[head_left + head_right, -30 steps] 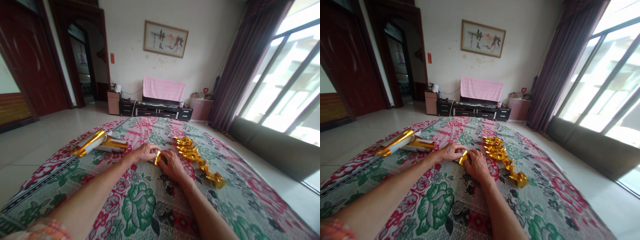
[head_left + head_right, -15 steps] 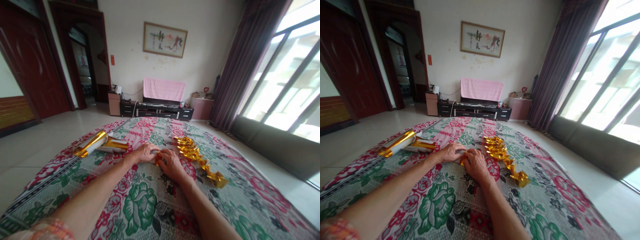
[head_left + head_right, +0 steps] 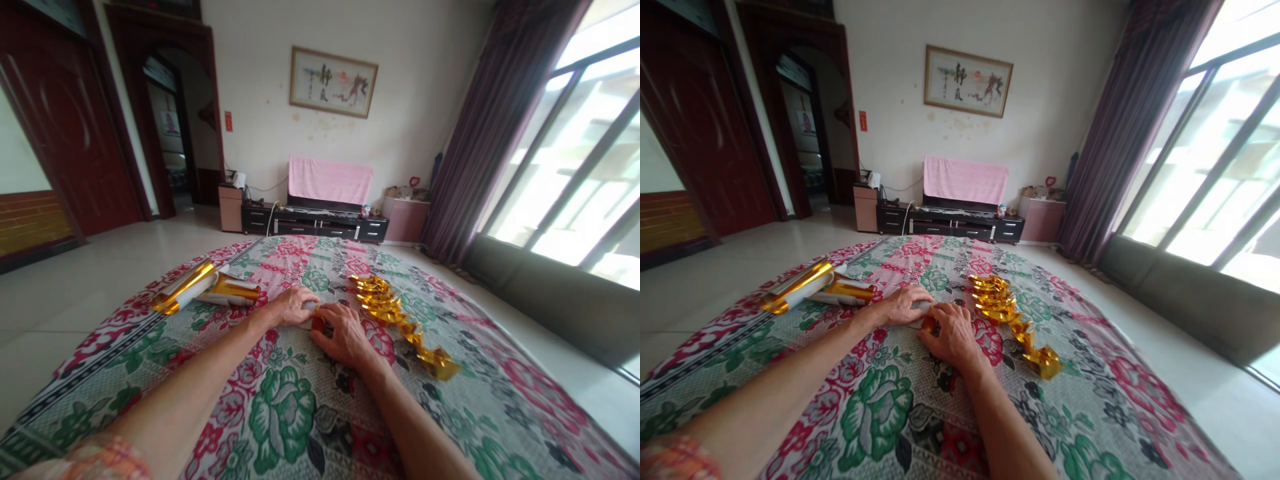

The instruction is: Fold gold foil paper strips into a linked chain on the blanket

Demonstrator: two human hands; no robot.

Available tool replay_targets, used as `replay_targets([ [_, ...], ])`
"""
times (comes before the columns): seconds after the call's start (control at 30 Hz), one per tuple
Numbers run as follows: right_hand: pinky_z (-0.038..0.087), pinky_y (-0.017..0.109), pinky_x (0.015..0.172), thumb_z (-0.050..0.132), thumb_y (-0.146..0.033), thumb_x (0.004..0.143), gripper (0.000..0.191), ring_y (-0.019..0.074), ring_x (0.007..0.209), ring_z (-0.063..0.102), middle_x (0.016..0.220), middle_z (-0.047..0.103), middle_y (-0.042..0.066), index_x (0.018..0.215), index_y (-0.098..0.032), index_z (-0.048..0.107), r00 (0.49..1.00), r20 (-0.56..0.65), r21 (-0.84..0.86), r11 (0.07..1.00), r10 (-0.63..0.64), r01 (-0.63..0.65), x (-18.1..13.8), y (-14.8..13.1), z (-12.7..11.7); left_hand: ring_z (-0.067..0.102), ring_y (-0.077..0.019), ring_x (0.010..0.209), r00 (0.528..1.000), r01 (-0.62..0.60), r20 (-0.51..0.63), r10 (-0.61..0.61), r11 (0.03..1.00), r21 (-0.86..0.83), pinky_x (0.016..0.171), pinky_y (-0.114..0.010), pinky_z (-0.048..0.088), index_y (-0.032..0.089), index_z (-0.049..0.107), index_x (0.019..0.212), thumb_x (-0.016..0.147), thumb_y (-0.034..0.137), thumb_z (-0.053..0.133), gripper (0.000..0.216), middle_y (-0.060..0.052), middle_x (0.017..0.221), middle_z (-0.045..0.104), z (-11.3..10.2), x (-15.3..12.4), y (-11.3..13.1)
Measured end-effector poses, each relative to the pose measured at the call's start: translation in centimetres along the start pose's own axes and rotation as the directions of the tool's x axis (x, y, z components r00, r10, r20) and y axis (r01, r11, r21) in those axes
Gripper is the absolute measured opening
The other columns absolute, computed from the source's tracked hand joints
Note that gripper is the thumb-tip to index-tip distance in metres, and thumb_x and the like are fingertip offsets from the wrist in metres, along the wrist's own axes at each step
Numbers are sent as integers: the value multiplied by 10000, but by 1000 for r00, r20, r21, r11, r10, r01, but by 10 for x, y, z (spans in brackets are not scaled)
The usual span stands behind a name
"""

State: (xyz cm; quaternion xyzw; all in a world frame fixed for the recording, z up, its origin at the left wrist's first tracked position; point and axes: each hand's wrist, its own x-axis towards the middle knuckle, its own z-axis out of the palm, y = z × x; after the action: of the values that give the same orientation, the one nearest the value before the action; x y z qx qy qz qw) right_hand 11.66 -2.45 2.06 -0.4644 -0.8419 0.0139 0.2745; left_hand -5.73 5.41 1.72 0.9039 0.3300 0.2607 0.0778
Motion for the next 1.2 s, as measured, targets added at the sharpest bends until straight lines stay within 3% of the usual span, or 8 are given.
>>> replay_targets([
  [0.23, 325, 347, 858, 536, -244, 745, 193, 201, 965, 501, 1054, 596, 36, 921, -236, 615, 1000, -16, -13, 1000, 22, -22, 0, 1, 2, 593, -167, 838, 998, 64, -17, -64, 998, -5, 790, -254, 456, 169, 643, 1010, 671, 145, 524, 360, -59, 930, 657, 0, -1, 3],
  [0.43, 318, 344, 866, 501, -174, 712, 274, 202, 994, 483, 1100, 579, 31, 956, -238, 608, 998, -23, -20, 998, 56, -57, 0, 10, 0, 579, -176, 916, 999, 40, -24, -41, 997, -59, 848, -272, 443, 174, 653, 993, 636, 106, 502, 393, -60, 987, 644, 1, -1, 5],
  [0.63, 335, 337, 860, 466, -150, 727, 280, 196, 1004, 485, 1108, 579, 22, 946, -242, 615, 999, -11, -2, 999, 35, -36, 1, 13, 0, 555, -173, 966, 996, -64, 62, 69, 994, -84, 902, -279, 412, 195, 678, 890, 575, 73, 532, 368, -37, 1033, 632, -6, 0, 4],
  [0.77, 353, 329, 847, 477, -141, 722, 241, 194, 1001, 492, 1099, 581, 30, 903, -224, 613, 1000, -12, 22, 999, 28, -27, 1, 15, 2, 561, -171, 941, 987, -68, 138, 81, 993, -95, 899, -273, 407, 194, 688, 843, 606, 124, 577, 271, -38, 1014, 636, -8, -1, 4],
  [0.97, 376, 328, 821, 511, -200, 756, 153, 196, 953, 517, 1049, 599, 49, 865, -212, 618, 999, -21, 31, 999, 30, -29, 2, 15, 3, 561, -162, 941, 990, -93, 95, 102, 991, -99, 900, -272, 400, 186, 684, 845, 695, 200, 570, 189, -47, 983, 645, -5, -2, 3],
  [1.2, 372, 318, 840, 488, -222, 802, 167, 183, 974, 520, 1071, 595, 43, 906, -223, 619, 999, -48, 47, 999, 26, -24, 1, 17, 5, 556, -158, 952, 991, -100, 83, 109, 989, -107, 899, -257, 403, 193, 664, 947, 587, 74, 556, 394, -36, 1003, 637, -8, -2, 1],
])
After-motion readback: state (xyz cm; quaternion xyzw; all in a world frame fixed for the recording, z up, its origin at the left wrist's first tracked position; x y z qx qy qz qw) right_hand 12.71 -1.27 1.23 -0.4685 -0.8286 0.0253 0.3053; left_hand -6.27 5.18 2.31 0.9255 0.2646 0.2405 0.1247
